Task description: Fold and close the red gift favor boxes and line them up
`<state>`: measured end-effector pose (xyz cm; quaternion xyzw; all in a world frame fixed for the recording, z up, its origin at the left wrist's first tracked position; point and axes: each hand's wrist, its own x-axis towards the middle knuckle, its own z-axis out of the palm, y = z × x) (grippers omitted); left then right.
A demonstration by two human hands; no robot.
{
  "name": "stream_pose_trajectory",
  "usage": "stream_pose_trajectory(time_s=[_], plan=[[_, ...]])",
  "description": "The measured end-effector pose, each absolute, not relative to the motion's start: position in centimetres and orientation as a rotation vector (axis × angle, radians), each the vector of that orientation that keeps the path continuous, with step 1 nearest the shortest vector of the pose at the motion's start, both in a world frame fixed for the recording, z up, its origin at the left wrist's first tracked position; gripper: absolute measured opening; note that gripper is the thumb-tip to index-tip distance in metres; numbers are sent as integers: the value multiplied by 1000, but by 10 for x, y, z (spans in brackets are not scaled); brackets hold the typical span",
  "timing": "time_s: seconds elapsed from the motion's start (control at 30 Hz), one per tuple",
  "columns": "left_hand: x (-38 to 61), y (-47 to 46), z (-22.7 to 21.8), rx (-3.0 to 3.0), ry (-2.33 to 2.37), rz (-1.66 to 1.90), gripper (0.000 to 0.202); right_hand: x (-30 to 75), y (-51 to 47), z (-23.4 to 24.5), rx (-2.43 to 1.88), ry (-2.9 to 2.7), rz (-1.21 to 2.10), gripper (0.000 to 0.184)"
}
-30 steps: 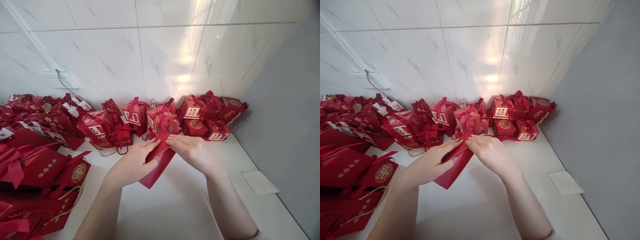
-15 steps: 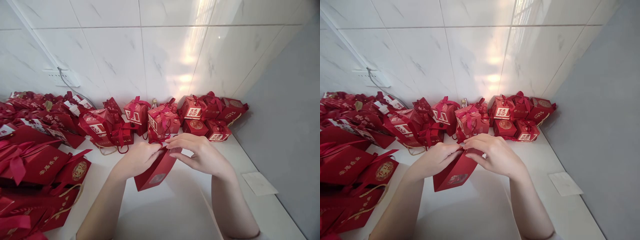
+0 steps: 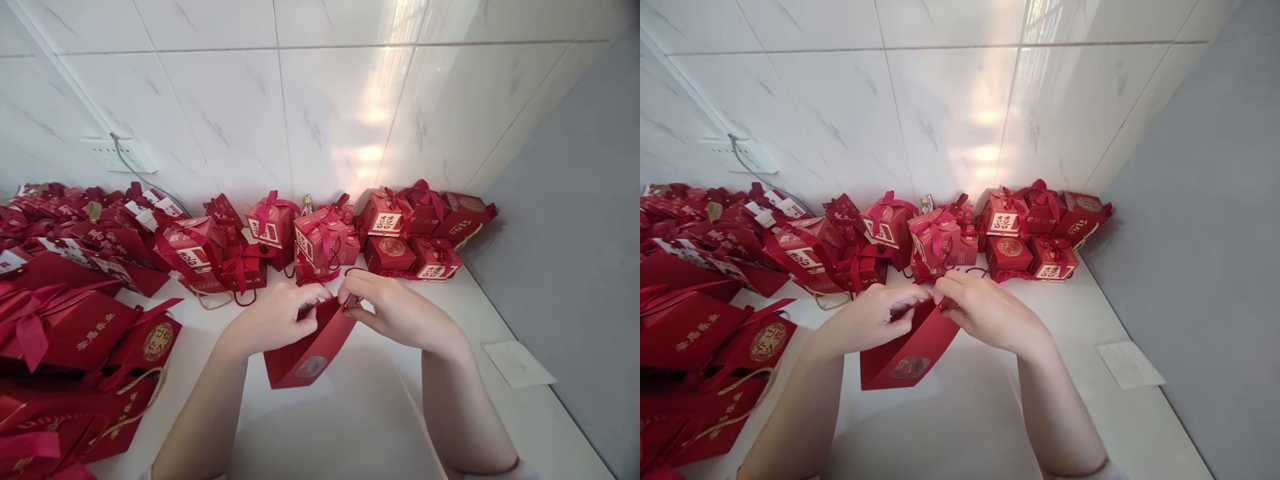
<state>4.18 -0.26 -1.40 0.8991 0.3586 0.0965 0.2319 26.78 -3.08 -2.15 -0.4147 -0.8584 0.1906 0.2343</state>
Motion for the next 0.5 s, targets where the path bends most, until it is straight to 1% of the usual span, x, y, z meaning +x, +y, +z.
stream_pose_trajectory(time_s=[0.03,0.13,0.23,0.37,0.43,0.5], plan=[[41,-3,-14,2463,989,291,29,268,-31,-21,-1135,-2351,515,21],[39,-2,-16,2464,1000,350,24,266,-31,-21,-1117,-2349,493,19],[38,2,-18,2426,1048,442,25,263,-31,-20,-1082,-2265,468,18],[36,12,-19,2059,1021,680,24,265,-29,-19,-1122,-2009,336,24],[34,17,-21,1827,962,762,25,266,-24,-22,-1128,-1845,406,21],[33,22,-24,1657,935,789,28,268,-16,-28,-1073,-1655,559,23]])
